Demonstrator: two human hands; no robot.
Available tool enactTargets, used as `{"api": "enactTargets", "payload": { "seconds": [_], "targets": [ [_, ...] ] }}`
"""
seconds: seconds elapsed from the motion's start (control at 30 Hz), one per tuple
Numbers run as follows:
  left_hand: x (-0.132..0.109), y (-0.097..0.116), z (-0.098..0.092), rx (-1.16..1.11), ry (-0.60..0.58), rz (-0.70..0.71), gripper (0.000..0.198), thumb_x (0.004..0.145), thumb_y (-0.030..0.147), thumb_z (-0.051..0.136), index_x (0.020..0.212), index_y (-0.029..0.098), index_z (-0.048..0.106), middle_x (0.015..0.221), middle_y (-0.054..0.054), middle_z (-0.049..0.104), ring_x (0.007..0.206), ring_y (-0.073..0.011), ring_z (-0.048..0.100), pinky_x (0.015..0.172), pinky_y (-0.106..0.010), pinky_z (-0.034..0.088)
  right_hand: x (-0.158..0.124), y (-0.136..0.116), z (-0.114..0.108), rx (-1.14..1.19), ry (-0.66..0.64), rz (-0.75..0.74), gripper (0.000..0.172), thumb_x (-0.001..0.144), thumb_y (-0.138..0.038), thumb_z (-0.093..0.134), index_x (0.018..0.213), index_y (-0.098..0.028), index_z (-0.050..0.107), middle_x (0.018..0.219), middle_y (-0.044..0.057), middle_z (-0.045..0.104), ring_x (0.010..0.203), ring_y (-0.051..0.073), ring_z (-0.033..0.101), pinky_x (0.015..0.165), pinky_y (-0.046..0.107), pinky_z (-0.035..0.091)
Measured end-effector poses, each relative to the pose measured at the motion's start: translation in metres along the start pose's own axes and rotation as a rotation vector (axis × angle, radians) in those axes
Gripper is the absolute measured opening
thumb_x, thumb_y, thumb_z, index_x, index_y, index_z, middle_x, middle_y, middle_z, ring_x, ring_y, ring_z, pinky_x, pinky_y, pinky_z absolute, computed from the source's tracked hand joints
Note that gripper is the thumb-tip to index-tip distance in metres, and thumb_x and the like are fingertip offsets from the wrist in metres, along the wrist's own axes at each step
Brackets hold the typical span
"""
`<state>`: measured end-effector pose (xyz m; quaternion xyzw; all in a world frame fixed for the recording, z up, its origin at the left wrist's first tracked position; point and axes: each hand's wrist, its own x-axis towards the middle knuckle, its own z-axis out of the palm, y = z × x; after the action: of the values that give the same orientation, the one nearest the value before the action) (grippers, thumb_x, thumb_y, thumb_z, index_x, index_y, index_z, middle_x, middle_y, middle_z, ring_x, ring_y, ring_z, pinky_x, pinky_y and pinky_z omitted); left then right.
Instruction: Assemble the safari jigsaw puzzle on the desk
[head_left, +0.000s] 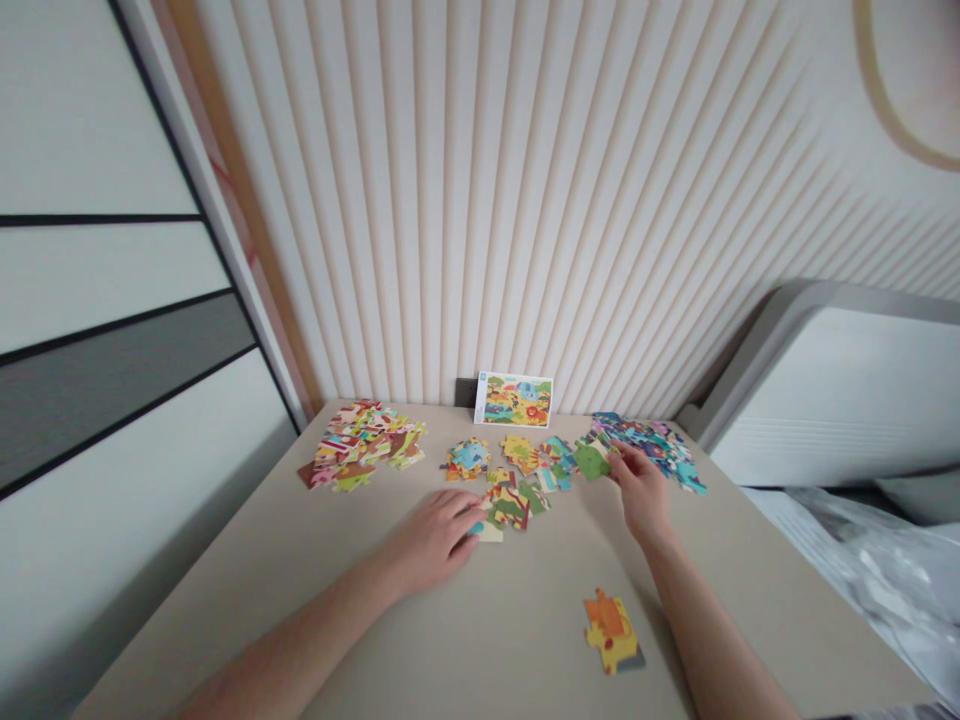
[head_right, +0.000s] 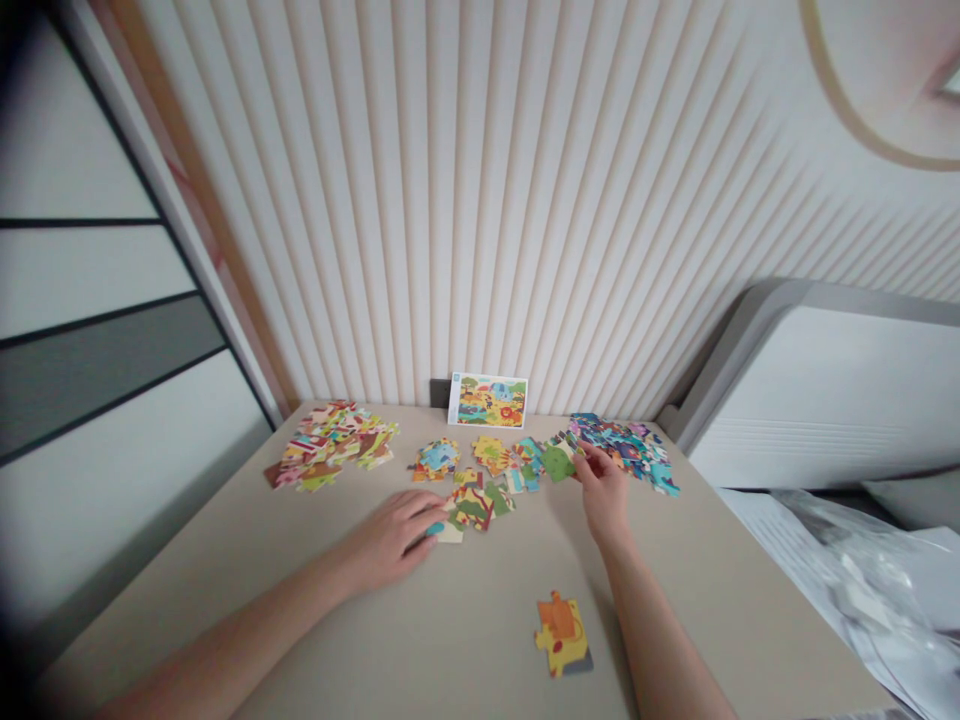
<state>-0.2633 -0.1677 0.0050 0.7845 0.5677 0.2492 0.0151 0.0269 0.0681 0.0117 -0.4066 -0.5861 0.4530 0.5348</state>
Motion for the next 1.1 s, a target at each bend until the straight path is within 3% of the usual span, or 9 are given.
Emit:
{"api": "enactTargets", "payload": {
  "seconds": [0.17,0.27,0.43,0.57,0.67,0.83,0.97,1.1],
  "targets": [
    [0.000,0.000,-0.001,-0.007,0.005,0.003,0.029,0.092,0.020,0.057,0.120,0.024,0.063,0.125,-0.009,0.062,0.118,-0.0252,0.057,0.106,-0.043,0.044,-0.015,0.000,0.020,0.158,-0.207,0.159,0.048,0.069,-0.049,0.084,0.107,-0.022,0.073,0.094,0.004,0.072,0.081,0.019,0.066,0.075,0.035,0.056],
    [0.000,0.000,-0.002,0.005,-0.017,-0.005,0.028,0.093,0.021,0.056,0.120,0.024,0.063,0.126,-0.009,0.062,0.118,-0.0260,0.057,0.107,-0.044,0.044,-0.021,0.008,0.029,0.065,-0.262,0.169,0.050,0.066,-0.049,0.085,0.104,-0.020,0.073,0.080,0.002,0.068,0.072,0.018,0.063,0.068,0.032,0.055],
    [0.001,0.001,-0.002,0.015,-0.022,-0.005,0.028,0.093,0.020,0.056,0.120,0.023,0.063,0.126,-0.009,0.062,0.119,-0.0264,0.056,0.106,-0.045,0.044,-0.019,0.019,0.029,-0.055,-0.306,0.151,0.065,0.067,-0.052,0.083,0.120,-0.020,0.065,0.068,-0.004,0.059,0.060,0.015,0.056,0.058,0.029,0.049],
    [0.001,0.001,-0.001,0.014,-0.004,0.006,0.029,0.092,0.021,0.057,0.120,0.024,0.064,0.126,-0.009,0.062,0.118,-0.0261,0.057,0.106,-0.045,0.045,-0.017,0.020,0.025,-0.171,-0.427,0.147,0.048,0.071,-0.054,0.079,0.101,-0.017,0.071,0.064,-0.005,0.054,0.057,0.013,0.051,0.056,0.027,0.045],
    [0.000,0.000,0.001,-0.003,0.000,0.000,0.030,0.092,0.021,0.057,0.122,0.024,0.064,0.125,-0.009,0.063,0.119,-0.0260,0.057,0.106,-0.045,0.045,-0.018,0.013,0.023,-0.163,-0.449,0.133,0.039,0.074,-0.054,0.079,0.085,-0.017,0.069,0.065,-0.003,0.056,0.061,0.014,0.053,0.057,0.026,0.045],
    [0.001,-0.001,0.001,-0.062,0.034,-0.048,0.042,0.093,0.021,0.057,0.134,0.025,0.058,0.129,-0.009,0.062,0.121,-0.0258,0.056,0.109,-0.045,0.043,-0.032,-0.012,0.029,0.076,-0.458,0.206,0.042,0.075,-0.054,0.080,0.098,-0.022,0.067,0.090,0.002,0.069,0.080,0.018,0.064,0.071,0.030,0.054],
    [0.005,0.006,-0.001,-0.205,0.098,-0.113,0.042,0.095,0.031,0.060,0.136,0.023,0.056,0.129,-0.010,0.063,0.122,-0.0252,0.056,0.109,-0.043,0.042,-0.059,-0.031,0.050,0.234,-0.595,0.279,0.041,0.077,-0.048,0.081,0.106,-0.025,0.064,0.097,0.002,0.071,0.085,0.018,0.067,0.076,0.030,0.055],
    [0.008,0.016,0.000,-0.472,0.132,-0.200,0.033,0.094,0.042,0.062,0.119,0.020,0.065,0.112,-0.008,0.070,0.106,-0.0226,0.064,0.095,-0.034,0.049,-0.087,-0.040,0.075,0.290,-0.730,0.313,0.041,0.077,-0.046,0.083,0.107,-0.025,0.063,0.098,0.002,0.071,0.086,0.019,0.069,0.078,0.032,0.057]
  ]
}}
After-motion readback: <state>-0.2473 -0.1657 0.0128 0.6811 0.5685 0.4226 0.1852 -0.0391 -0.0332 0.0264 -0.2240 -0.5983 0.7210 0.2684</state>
